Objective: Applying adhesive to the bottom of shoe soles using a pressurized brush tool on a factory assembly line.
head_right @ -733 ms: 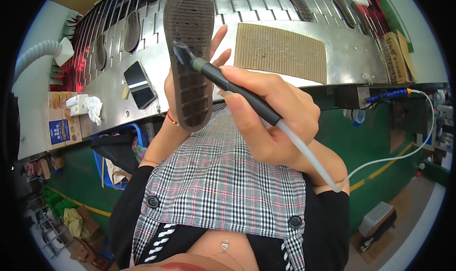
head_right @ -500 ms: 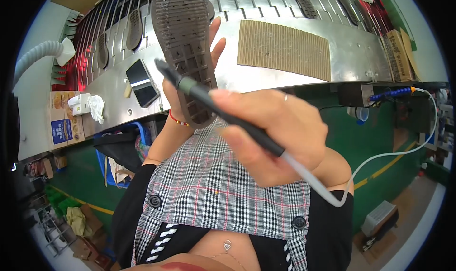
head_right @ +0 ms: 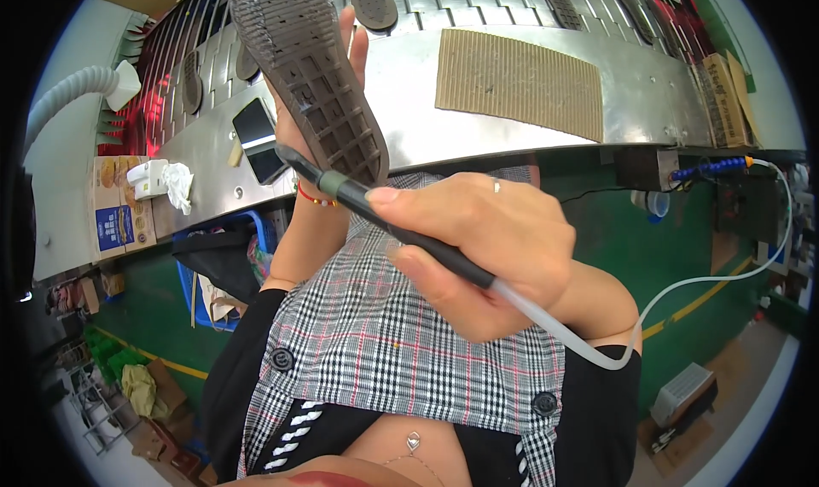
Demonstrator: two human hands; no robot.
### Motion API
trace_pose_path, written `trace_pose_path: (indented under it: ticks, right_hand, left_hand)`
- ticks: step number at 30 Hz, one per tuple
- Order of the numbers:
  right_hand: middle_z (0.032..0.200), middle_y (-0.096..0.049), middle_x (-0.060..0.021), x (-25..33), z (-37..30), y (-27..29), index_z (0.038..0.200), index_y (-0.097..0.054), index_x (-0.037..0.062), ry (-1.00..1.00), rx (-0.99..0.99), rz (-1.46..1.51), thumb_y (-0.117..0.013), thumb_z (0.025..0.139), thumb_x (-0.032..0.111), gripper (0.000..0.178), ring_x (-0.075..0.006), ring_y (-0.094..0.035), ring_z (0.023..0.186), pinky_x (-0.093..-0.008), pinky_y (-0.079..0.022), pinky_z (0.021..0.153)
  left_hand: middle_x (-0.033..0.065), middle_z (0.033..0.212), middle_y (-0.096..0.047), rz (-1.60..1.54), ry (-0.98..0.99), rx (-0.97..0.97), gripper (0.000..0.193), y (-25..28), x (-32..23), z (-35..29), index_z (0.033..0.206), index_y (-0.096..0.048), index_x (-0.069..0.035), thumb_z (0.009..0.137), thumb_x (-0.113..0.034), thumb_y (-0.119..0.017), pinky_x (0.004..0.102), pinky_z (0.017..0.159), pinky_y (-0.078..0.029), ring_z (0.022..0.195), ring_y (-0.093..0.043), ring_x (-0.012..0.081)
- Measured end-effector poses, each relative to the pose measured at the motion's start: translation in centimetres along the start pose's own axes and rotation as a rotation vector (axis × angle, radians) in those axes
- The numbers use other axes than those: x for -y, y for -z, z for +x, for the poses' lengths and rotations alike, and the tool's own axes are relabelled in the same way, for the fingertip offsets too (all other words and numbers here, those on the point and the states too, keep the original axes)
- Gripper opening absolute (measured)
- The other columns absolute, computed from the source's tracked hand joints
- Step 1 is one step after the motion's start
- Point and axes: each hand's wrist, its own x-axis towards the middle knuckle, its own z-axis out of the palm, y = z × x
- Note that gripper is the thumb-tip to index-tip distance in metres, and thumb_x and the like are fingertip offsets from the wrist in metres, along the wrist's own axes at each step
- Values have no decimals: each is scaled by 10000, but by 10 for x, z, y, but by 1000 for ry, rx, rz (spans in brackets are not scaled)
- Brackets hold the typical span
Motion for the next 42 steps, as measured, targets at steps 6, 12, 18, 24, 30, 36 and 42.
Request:
trace_pose_path:
  ticks: [6, 12, 18, 24, 30, 36, 42]
  right_hand:
    - [917, -708, -196, 2, -5, 0, 1112, -614, -90, -32, 126, -101, -601, 915, 103, 276, -261, -700, 736, -330, -555, 656]
    - [938, -709, -206, 3, -2, 2, 1086, -631, -91, -83, 104, -75, -648, 845, 48, 279, -291, -701, 720, -340, -557, 649]
    - [931, -713, -206, 6, -4, 1, 1069, -649, -85, 16, 67, -11, -661, 826, 59, 283, -305, -706, 741, -356, -564, 656]
    - [880, -704, -195, 5, -1, -3, 1053, -670, -80, 79, 138, 44, -681, 769, -3, 295, -287, -701, 708, -334, -567, 604]
    - [862, -702, -181, 8, -2, -7, 1043, -689, -56, 95, 180, -39, -720, 668, -37, 377, -249, -696, 687, -305, -573, 569]
    - [899, -702, -191, 3, -4, -5, 1028, -705, -41, 105, 237, -53, -708, 660, -28, 369, -251, -688, 683, -309, -571, 564]
    - [969, -701, -214, 2, -5, 3, 1044, -732, 16, 83, 172, -12, -712, 675, -1, 370, -260, -702, 734, -322, -578, 590]
  left_hand:
    - [190, 1507, -369, -2, 3, -65, 497, 6, -5, 11, 1508, -296, -133, 1057, -343, -310, 515, 1188, -269, 1387, -379, 367]
    - [273, 1509, -334, 39, -46, -157, 590, 2, -10, 16, 1448, -364, -11, 1067, -447, -252, 437, 1207, -284, 1400, -370, 361]
    - [274, 1474, -380, -61, -26, -161, 558, 19, -19, 22, 1432, -364, 27, 1069, -386, -275, 409, 1159, -384, 1410, -362, 341]
    - [263, 1403, -468, -305, 142, 32, 456, 40, -34, 29, 1366, -445, 55, 1045, -231, -293, 401, 1166, -378, 1401, -383, 332]
    - [214, 1370, -531, -248, 87, 43, 413, 16, -28, 23, 1299, -531, 56, 1026, -196, -350, 480, 1230, -220, 1390, -401, 318]
    - [215, 1401, -507, -330, 140, 165, 427, 13, -30, 26, 1319, -522, 46, 1034, -235, -375, 513, 1238, -167, 1379, -402, 356]
    - [128, 1296, -615, -172, 334, -196, 569, -10, -39, 16, 1330, -556, -43, 1048, -453, -280, 492, 1159, -301, 1197, -560, 286]
